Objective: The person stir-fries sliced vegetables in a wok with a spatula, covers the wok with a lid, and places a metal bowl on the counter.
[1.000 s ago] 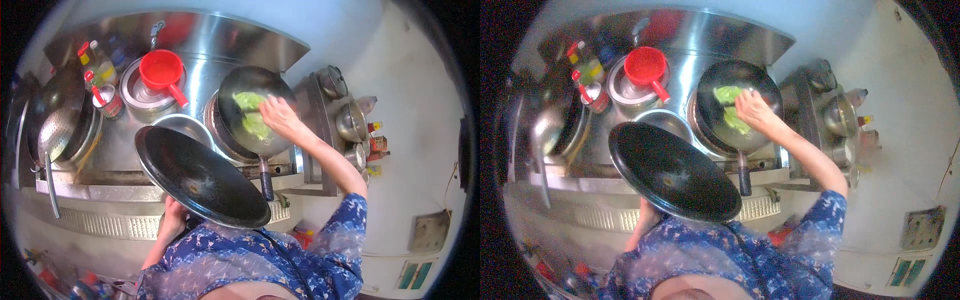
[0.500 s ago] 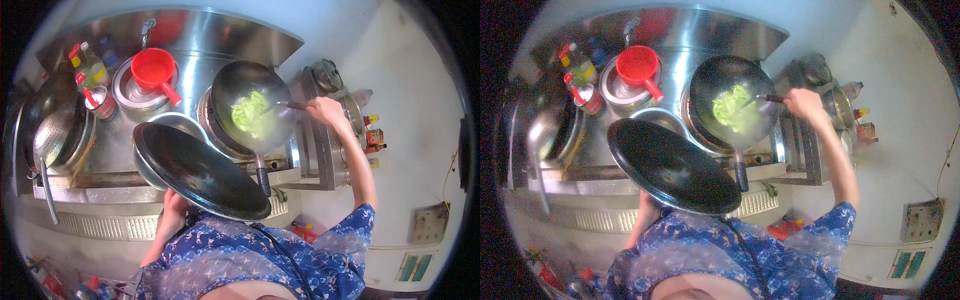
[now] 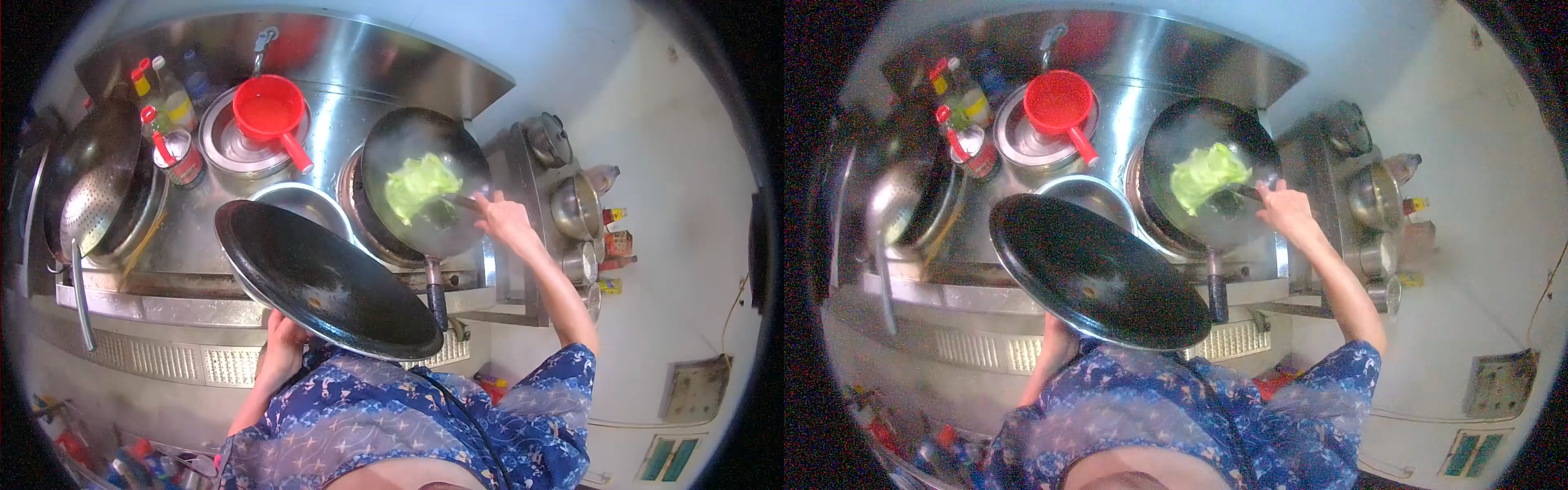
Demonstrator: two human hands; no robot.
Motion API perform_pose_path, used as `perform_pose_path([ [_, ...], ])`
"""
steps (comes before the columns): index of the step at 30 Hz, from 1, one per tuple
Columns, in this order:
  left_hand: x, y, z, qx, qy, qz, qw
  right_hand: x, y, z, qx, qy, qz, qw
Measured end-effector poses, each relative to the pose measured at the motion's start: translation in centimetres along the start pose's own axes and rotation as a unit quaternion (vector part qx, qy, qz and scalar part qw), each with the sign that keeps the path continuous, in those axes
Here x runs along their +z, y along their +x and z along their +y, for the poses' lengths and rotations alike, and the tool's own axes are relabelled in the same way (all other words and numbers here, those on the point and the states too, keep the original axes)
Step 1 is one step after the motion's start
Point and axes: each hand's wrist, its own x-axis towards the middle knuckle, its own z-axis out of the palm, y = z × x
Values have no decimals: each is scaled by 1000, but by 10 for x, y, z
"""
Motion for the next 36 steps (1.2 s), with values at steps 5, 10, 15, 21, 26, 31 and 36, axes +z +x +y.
perform_pose_path([
  [5,-10,5,-7,9,5,-2,1000,-21,2,41,2,-41,-48,998],
  [10,-15,7,-8,-3,2,-5,1000,-34,-1,81,92,-96,-135,982],
  [15,-7,1,3,16,9,-53,998,-5,4,81,167,-8,-188,968],
  [21,-2,-4,7,31,24,-66,997,87,48,28,202,109,-48,972],
  [26,-4,-1,1,34,39,-56,997,56,3,29,118,6,132,984],
  [31,-5,-1,-2,8,31,-27,999,33,-20,68,142,-42,31,989],
  [36,-9,-5,-2,44,10,-24,999,35,-6,82,146,44,-101,983],
])
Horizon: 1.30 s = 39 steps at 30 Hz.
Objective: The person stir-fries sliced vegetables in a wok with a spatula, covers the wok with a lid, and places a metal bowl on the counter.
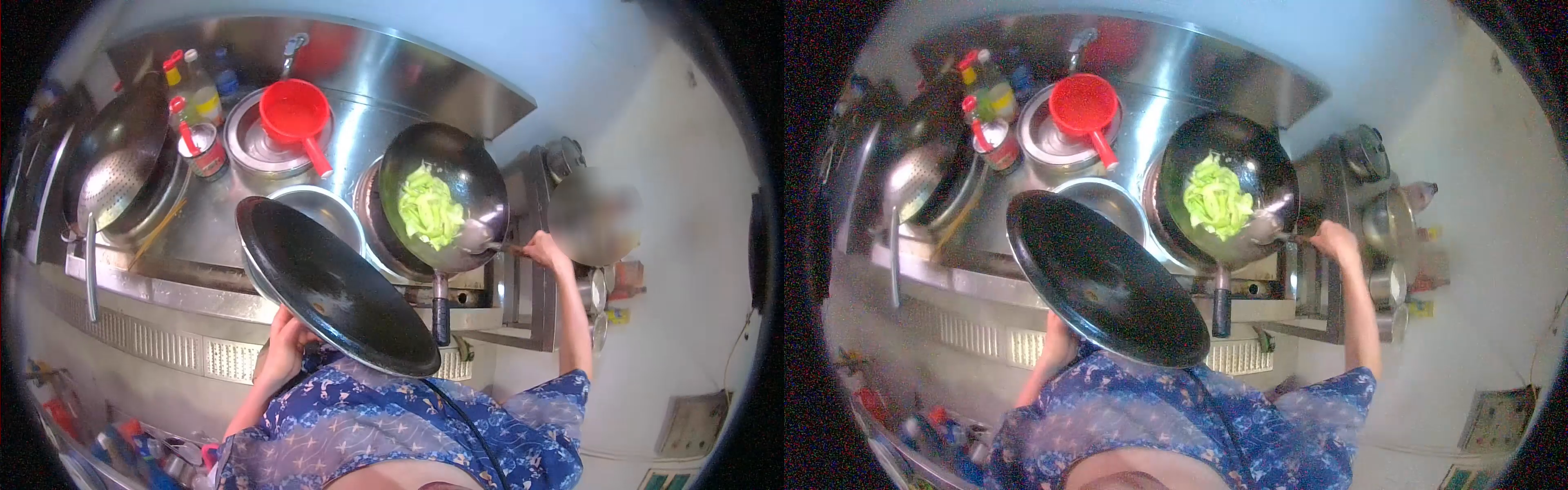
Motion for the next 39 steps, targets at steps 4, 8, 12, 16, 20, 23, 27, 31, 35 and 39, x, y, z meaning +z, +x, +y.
perform_pose_path([
  [4,0,-8,7,2,16,-36,999,78,49,-50,40,303,-64,950],
  [8,6,-12,10,45,61,-43,996,110,63,-85,50,424,14,904],
  [12,9,-12,7,17,18,-23,999,68,30,-84,-9,152,252,956],
  [16,3,-7,0,8,19,-14,1000,44,-14,-73,-65,91,313,943],
  [20,7,-1,-4,14,-11,-21,1000,37,-70,-70,-85,28,251,964],
  [23,4,6,-8,-11,-1,15,1000,33,-107,-65,-89,54,187,977],
  [27,10,12,-6,-35,53,7,998,47,-114,-80,-83,18,203,976],
  [31,23,12,0,-51,49,10,997,87,-78,-92,-49,21,253,966],
  [35,-7,14,-12,-59,69,14,996,134,-84,-65,64,197,369,906],
  [39,-1,8,-8,-41,44,20,998,241,-134,-35,340,414,515,669],
])
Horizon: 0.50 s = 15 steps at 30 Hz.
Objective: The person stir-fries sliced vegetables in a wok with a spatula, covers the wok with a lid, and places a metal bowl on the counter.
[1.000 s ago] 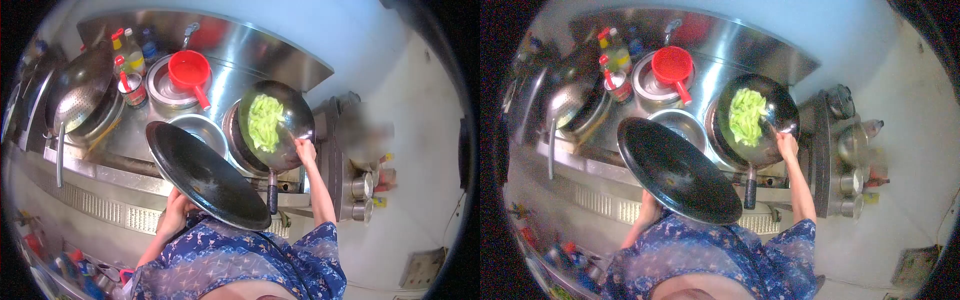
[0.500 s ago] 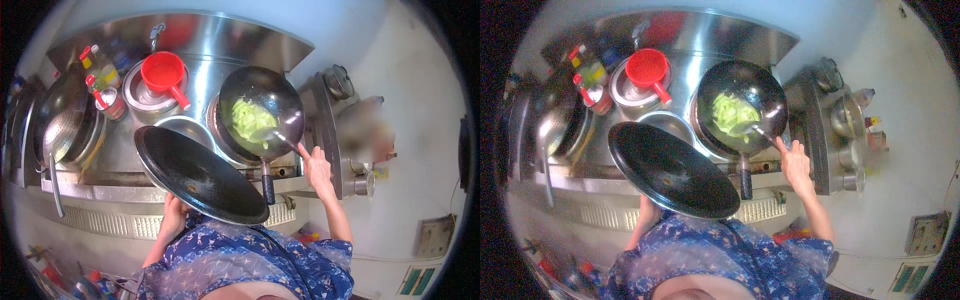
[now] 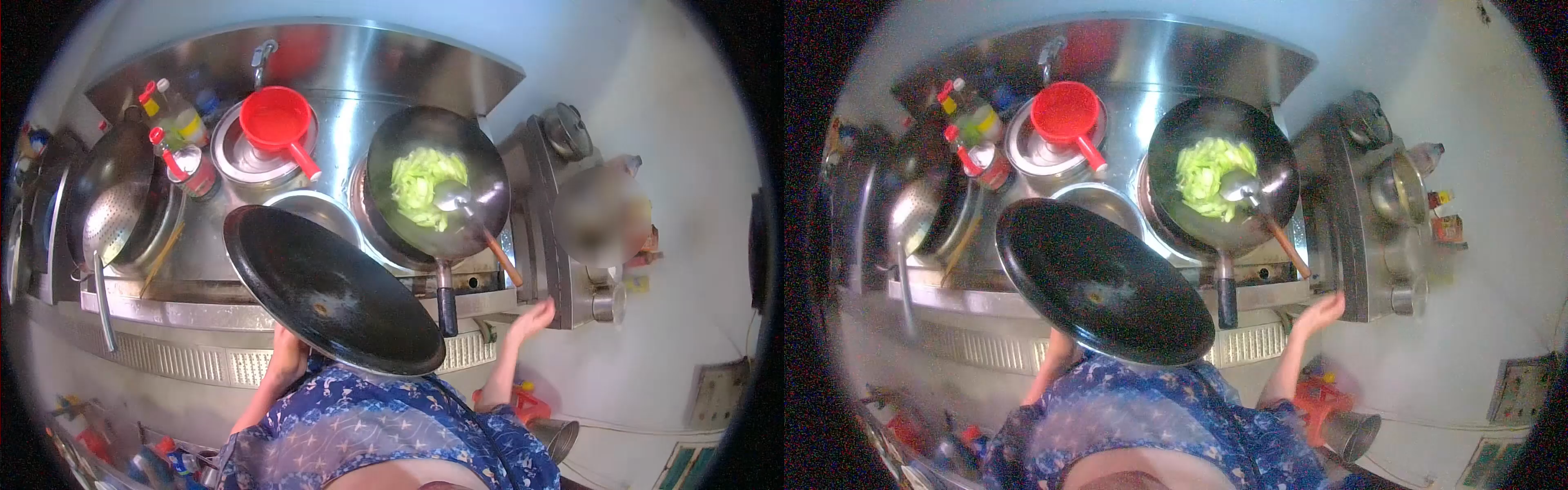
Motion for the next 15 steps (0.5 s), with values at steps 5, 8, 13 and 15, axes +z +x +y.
perform_pose_path([
  [5,6,-4,6,24,-12,-30,999,28,-161,168,530,144,-227,805],
  [8,6,-12,7,25,84,5,996,60,-227,167,497,215,-305,784],
  [13,-15,-15,-7,51,177,56,981,66,-242,123,626,320,-196,684],
  [15,-24,-17,-11,65,168,58,982,68,-241,120,638,328,-183,672],
])
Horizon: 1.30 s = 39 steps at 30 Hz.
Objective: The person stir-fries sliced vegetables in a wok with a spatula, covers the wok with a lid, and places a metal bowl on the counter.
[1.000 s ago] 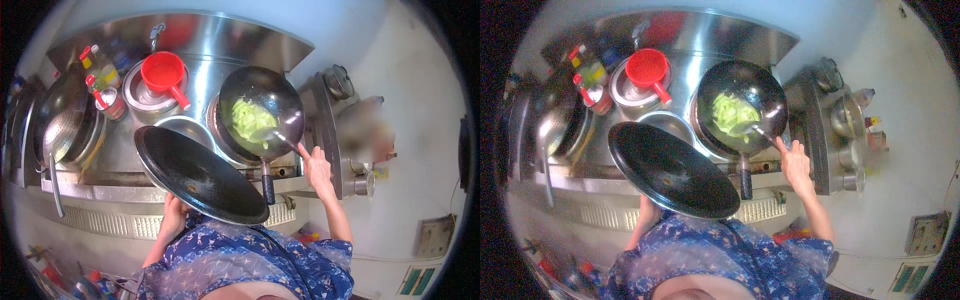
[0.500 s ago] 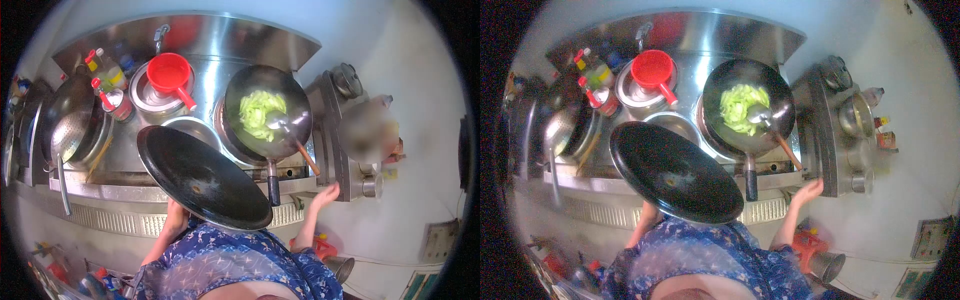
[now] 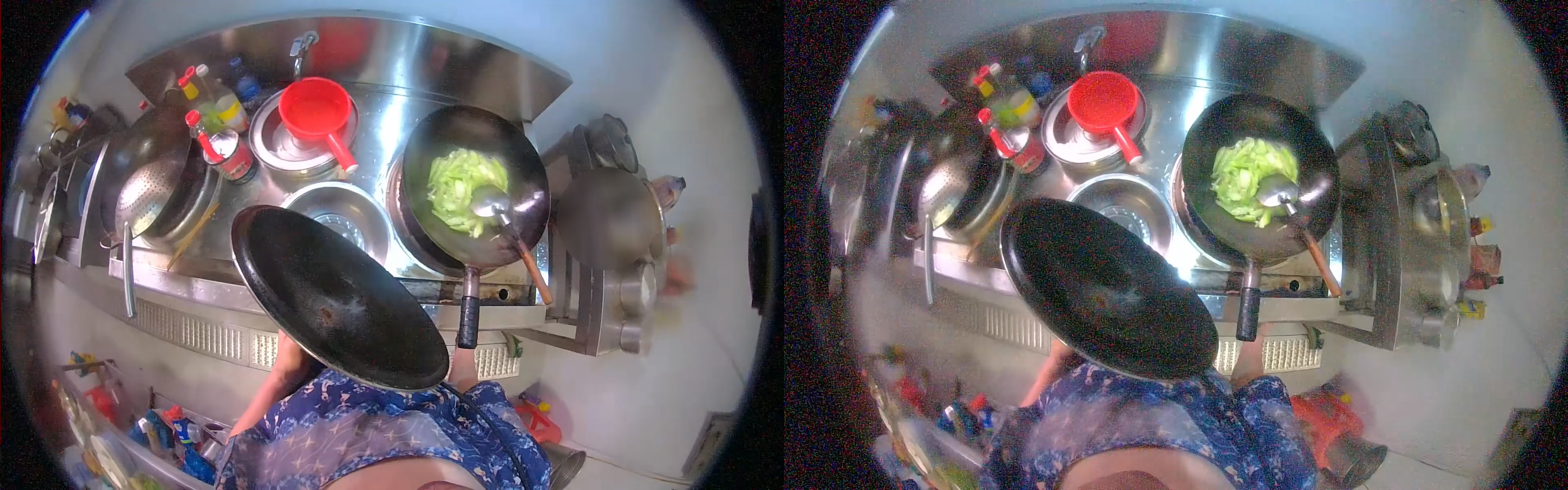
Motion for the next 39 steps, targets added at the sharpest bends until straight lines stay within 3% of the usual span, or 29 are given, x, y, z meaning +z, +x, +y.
perform_pose_path([
  [5,11,-7,17,14,-12,-7,1000,4,0,-10,16,16,5,1000],
  [8,19,-9,23,1,-8,42,999,6,0,-17,20,20,9,1000],
  [11,19,-6,23,-14,49,39,998,6,2,-22,25,25,13,999],
  [14,18,-1,21,-44,30,32,998,9,3,-25,28,27,14,999],
  [16,13,4,10,-35,-52,13,998,12,5,-27,29,33,17,999],
  [23,8,6,8,-17,35,27,999,20,11,-37,39,56,34,997],
  [25,7,6,8,-14,-53,7,998,18,13,-44,40,60,50,996],
  [27,12,3,20,-17,-41,8,999,9,18,-57,35,64,91,993],
  [29,11,4,22,-18,-32,7,999,-24,40,-78,1,68,182,981],
  [31,3,8,11,-3,-2,24,1000,-101,122,-102,-76,93,262,958],
  [33,14,6,27,-10,-11,22,1000,-97,84,-180,-239,-49,305,921],
  [35,14,10,24,-20,-20,16,999,-80,54,-252,-414,-165,257,858],
  [37,0,23,-2,-12,-82,-48,995,11,-38,-302,-478,-213,174,834],
  [38,5,25,1,-18,-82,-59,995,40,-52,-306,-573,-214,56,789],
  [39,12,27,6,-16,-109,-63,992,70,-61,-313,-592,-335,67,730],
])
